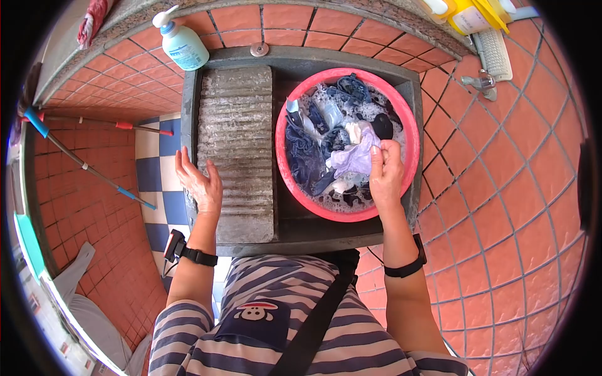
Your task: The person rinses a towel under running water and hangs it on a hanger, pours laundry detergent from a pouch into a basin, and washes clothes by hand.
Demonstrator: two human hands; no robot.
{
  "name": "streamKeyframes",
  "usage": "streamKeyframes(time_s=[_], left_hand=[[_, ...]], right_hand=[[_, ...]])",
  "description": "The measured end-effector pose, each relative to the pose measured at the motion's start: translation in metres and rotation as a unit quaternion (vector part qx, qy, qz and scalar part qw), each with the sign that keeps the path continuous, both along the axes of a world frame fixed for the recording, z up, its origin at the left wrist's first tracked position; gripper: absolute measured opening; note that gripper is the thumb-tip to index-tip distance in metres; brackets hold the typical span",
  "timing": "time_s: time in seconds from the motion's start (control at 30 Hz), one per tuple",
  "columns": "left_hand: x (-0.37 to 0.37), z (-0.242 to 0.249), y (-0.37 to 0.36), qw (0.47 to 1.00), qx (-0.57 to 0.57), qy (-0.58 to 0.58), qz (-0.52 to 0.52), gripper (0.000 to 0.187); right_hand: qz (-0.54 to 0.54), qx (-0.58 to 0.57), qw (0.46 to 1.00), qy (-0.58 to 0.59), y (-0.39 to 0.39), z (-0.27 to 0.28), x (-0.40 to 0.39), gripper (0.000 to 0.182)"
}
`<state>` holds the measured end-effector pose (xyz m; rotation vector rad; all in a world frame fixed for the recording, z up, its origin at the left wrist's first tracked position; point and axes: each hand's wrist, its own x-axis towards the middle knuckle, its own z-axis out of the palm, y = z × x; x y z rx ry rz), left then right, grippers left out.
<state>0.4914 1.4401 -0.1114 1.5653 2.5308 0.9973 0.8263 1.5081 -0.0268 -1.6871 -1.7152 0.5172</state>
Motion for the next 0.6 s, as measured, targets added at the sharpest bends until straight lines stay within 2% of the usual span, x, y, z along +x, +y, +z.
streamKeyframes(time_s=[0.03, 0.1, 0.17, 0.2, 0.23, 0.3, 0.33, 0.37, 0.43, 0.47, 0.53, 0.6], left_hand=[[0.027, 0.014, 0.007, 0.998, 0.042, 0.003, -0.049, 0.057], [0.084, 0.031, 0.020, 0.982, 0.069, -0.066, -0.166, 0.058], [0.139, 0.046, 0.031, 0.946, 0.053, -0.106, -0.303, 0.058], [0.162, 0.047, 0.035, 0.921, 0.019, -0.118, -0.370, 0.058], [0.181, 0.046, 0.039, 0.892, -0.014, -0.129, -0.432, 0.057], [0.214, 0.034, 0.040, 0.878, -0.077, -0.082, -0.466, 0.057], [0.223, 0.021, 0.040, 0.863, -0.146, -0.035, -0.483, 0.059], [0.229, 0.009, 0.038, 0.860, -0.151, -0.033, -0.486, 0.059], [0.234, -0.003, 0.039, 0.843, -0.303, 0.003, -0.444, 0.064], [0.233, -0.009, 0.042, 0.828, -0.309, 0.025, -0.468, 0.071], [0.234, -0.017, 0.047, 0.817, -0.323, 0.044, -0.476, 0.075], [0.238, -0.025, 0.055, 0.804, -0.338, 0.064, -0.486, 0.075]], right_hand=[[-0.028, -0.017, 0.998, 0.062, 0.004, 0.016, 0.010, 0.014], [-0.018, 0.018, 0.981, 0.195, 0.020, 0.002, 0.034, 0.015], [-0.027, -0.079, 0.994, 0.073, 0.036, -0.030, 0.056, 0.023], [-0.037, -0.166, 0.984, -0.053, 0.041, -0.051, 0.069, 0.032], [-0.019, -0.233, 0.964, -0.126, 0.042, -0.046, 0.068, 0.035], [-0.013, -0.207, 0.967, -0.145, 0.036, -0.057, 0.063, 0.029], [-0.011, -0.225, 0.956, -0.186, 0.035, -0.063, 0.057, 0.028], [-0.009, -0.245, 0.943, -0.225, 0.033, -0.069, 0.052, 0.027], [-0.003, -0.274, 0.928, -0.253, 0.025, -0.110, 0.051, 0.025], [-0.010, -0.294, 0.913, -0.282, 0.025, -0.133, 0.052, 0.024], [-0.015, -0.317, 0.897, -0.308, 0.037, -0.144, 0.053, 0.024], [0.060, -0.429, 0.860, -0.271, 0.053, -0.151, 0.059, 0.031]])
